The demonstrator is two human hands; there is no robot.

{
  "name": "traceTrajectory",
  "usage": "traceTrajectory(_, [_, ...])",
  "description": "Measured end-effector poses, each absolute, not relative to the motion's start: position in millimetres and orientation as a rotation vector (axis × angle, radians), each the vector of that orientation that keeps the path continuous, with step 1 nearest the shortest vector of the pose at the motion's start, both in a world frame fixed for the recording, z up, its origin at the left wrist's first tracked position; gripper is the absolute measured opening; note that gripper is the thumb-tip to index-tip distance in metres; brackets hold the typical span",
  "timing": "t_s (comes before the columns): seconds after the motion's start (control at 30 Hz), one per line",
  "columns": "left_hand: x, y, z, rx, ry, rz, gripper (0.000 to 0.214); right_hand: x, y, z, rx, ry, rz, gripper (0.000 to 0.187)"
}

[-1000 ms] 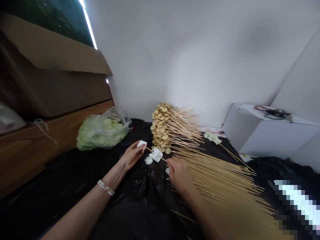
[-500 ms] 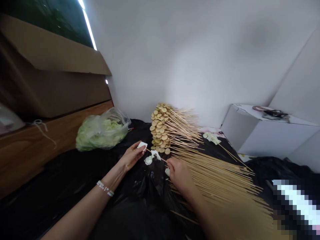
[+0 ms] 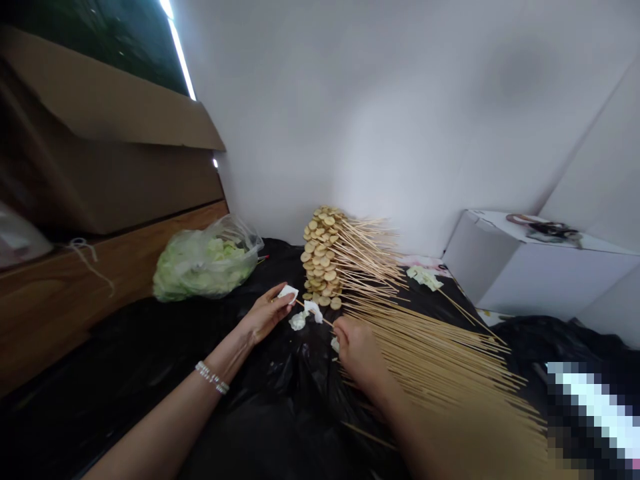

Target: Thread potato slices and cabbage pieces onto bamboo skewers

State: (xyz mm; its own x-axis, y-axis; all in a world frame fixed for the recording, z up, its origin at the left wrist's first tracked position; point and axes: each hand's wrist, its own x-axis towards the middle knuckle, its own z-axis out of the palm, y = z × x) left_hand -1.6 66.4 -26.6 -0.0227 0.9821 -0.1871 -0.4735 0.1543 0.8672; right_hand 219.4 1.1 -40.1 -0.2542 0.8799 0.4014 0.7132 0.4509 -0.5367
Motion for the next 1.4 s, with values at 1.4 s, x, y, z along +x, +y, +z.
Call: traceTrajectory(1.4, [14, 54, -21, 0.767, 0.918, 1.224, 0.089, 211, -3, -41, -1.259, -1.999, 0.134, 0.026])
